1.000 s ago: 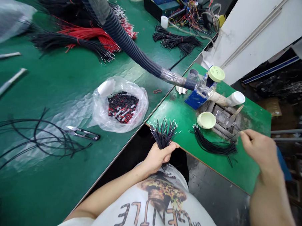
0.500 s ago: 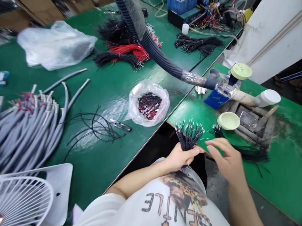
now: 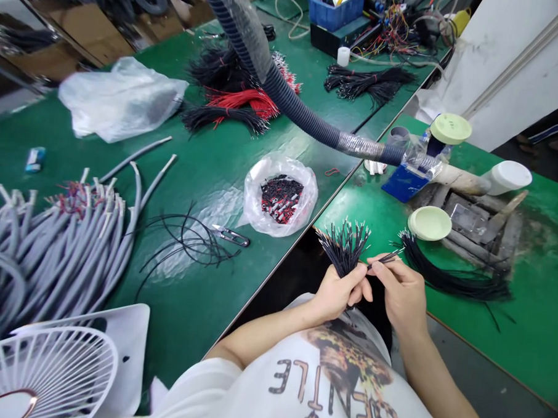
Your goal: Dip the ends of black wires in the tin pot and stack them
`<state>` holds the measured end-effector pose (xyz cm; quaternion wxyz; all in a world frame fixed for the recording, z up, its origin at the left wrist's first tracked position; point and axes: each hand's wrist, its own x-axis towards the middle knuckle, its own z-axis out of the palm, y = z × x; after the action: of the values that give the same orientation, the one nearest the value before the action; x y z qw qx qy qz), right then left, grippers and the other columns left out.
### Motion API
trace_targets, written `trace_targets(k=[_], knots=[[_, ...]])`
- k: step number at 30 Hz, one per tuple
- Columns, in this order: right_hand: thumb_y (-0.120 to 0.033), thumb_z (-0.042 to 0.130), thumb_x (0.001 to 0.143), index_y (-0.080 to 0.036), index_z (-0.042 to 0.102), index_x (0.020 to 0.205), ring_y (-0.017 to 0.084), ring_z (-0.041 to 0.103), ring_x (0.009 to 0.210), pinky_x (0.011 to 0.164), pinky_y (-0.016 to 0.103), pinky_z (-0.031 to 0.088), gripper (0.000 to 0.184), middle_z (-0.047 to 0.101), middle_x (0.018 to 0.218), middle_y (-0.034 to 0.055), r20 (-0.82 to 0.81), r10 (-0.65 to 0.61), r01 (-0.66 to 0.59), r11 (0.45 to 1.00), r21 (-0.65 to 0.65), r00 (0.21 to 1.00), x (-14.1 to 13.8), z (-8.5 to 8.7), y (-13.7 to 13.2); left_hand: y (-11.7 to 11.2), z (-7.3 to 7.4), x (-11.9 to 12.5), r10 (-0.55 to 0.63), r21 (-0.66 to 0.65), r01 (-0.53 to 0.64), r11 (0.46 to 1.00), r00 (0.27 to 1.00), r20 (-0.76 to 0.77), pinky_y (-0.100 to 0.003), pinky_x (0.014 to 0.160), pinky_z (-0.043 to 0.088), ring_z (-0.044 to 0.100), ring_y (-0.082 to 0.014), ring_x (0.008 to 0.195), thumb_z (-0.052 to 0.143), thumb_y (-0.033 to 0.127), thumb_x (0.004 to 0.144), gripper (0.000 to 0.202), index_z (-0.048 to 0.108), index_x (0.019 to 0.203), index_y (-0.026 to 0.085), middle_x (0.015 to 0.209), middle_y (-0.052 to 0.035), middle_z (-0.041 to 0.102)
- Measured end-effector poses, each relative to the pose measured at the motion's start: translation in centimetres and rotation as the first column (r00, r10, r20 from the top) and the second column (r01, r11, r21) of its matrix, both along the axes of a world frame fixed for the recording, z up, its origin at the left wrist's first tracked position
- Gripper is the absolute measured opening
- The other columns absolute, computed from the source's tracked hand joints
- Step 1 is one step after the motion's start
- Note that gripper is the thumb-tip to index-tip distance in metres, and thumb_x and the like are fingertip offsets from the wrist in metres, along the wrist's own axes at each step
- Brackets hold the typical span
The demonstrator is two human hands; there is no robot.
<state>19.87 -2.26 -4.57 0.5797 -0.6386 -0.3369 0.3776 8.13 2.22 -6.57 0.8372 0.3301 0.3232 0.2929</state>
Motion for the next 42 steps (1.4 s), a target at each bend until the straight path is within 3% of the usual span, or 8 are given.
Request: trace_targets(k=[3, 7, 11, 13, 16, 23, 30, 42], knots=[[-0.038, 0.068, 0.090, -0.023, 0.073, 0.083, 0.017, 0.065, 0.081, 0.071, 0.032, 0.055, 0.018, 0.072, 0.095, 0.0053, -0.149, -0.076, 0.079, 0.997, 0.013, 0.986, -0.7, 0.3, 0.1, -0.1, -0.1, 0.5, 0.017, -0.048, -0.015, 0.999, 1.000, 0.024, -0.023, 0.040, 0.029, 0.043, -0.0074, 0.034, 0.070, 0.066, 0.079, 0.057, 0.070, 0.077, 0.009, 0.053, -0.0056, 0.065], [-0.039, 0.062, 0.094, -0.022, 0.065, 0.082, 0.014, 0.058, 0.060, 0.058, 0.028, 0.049, 0.021, 0.059, 0.065, -0.0009, -0.286, -0.030, 0.060, 0.993, 0.098, 0.958, 0.6, 1.9, -0.8, 0.2, -0.4, 0.4, 0.082, -0.176, -0.073, 0.982, 0.996, 0.040, -0.028, 0.055, 0.049, 0.065, -0.0174, 0.054, 0.075, 0.066, 0.073, 0.061, 0.071, 0.093, 0.008, 0.069, -0.0099, 0.073], [-0.036, 0.066, 0.092, -0.019, 0.072, 0.087, 0.008, 0.040, 0.044, 0.045, 0.022, 0.031, 0.019, 0.047, 0.052, -0.0047, -0.093, 0.086, -0.096, 0.990, -0.105, 0.992, 3.3, 2.4, -3.0, 1.0, -0.4, -0.1, 0.121, -0.109, -0.122, 0.986, 0.992, -0.021, -0.022, 0.045, 0.035, 0.047, -0.0072, 0.040, 0.075, 0.062, 0.076, 0.057, 0.073, 0.094, 0.008, 0.056, -0.0028, 0.065], [-0.037, 0.067, 0.092, -0.018, 0.074, 0.088, 0.008, 0.040, 0.046, 0.045, 0.023, 0.030, 0.021, 0.049, 0.054, -0.0035, 0.033, 0.145, -0.136, 0.970, -0.204, 0.989, 3.7, 2.0, -3.8, 1.3, -0.3, -0.2, 0.080, -0.075, -0.081, 0.994, 0.997, -0.014, -0.021, 0.041, 0.023, 0.033, -0.0034, 0.035, 0.077, 0.058, 0.075, 0.055, 0.075, 0.094, 0.007, 0.048, 0.0017, 0.057], [-0.039, 0.063, 0.093, -0.018, 0.074, 0.085, 0.009, 0.043, 0.048, 0.047, 0.023, 0.032, 0.025, 0.051, 0.056, -0.0025, 0.134, 0.202, -0.162, 0.952, -0.261, 0.970, 3.2, 1.5, -4.2, 1.3, -0.1, -0.3, -0.014, -0.075, 0.016, 0.997, 1.000, 0.024, -0.022, 0.040, 0.018, 0.033, -0.0034, 0.036, 0.084, 0.053, 0.069, 0.054, 0.076, 0.098, 0.008, 0.046, 0.0038, 0.053], [-0.037, 0.062, 0.092, -0.017, 0.070, 0.073, 0.008, 0.043, 0.047, 0.046, 0.022, 0.034, 0.029, 0.053, 0.055, -0.0020, 0.203, 0.287, -0.228, 0.935, -0.271, 0.936, 1.7, 1.7, -3.4, 1.3, 0.1, -0.3, -0.070, -0.108, 0.071, 0.992, 0.997, 0.015, -0.021, 0.041, 0.019, 0.038, -0.0041, 0.040, 0.087, 0.052, 0.064, 0.053, 0.076, 0.093, 0.009, 0.049, 0.0029, 0.055], [-0.036, 0.061, 0.093, -0.017, 0.070, 0.075, 0.008, 0.049, 0.043, 0.044, 0.020, 0.039, 0.027, 0.061, 0.060, -0.0007, 0.138, 0.209, -0.176, 0.960, -0.219, 0.968, 1.0, 1.4, -3.0, 1.3, -0.1, -0.5, -0.048, -0.051, 0.047, 0.998, 0.999, -0.013, -0.022, 0.042, 0.021, 0.036, -0.0042, 0.040, 0.084, 0.052, 0.068, 0.043, 0.070, 0.070, 0.011, 0.046, 0.0043, 0.050], [-0.033, 0.060, 0.094, -0.017, 0.068, 0.074, 0.009, 0.047, 0.050, 0.048, 0.021, 0.036, 0.027, 0.054, 0.058, -0.0024, 0.352, 0.160, -0.099, 0.977, -0.187, 0.922, 1.0, 0.9, -3.0, 1.1, 0.0, -0.5, -0.100, -0.047, 0.101, 0.994, 0.995, 0.013, -0.022, 0.040, 0.016, 0.029, -0.0034, 0.037, 0.077, 0.058, 0.075, 0.046, 0.067, 0.071, 0.012, 0.043, 0.0049, 0.049]])
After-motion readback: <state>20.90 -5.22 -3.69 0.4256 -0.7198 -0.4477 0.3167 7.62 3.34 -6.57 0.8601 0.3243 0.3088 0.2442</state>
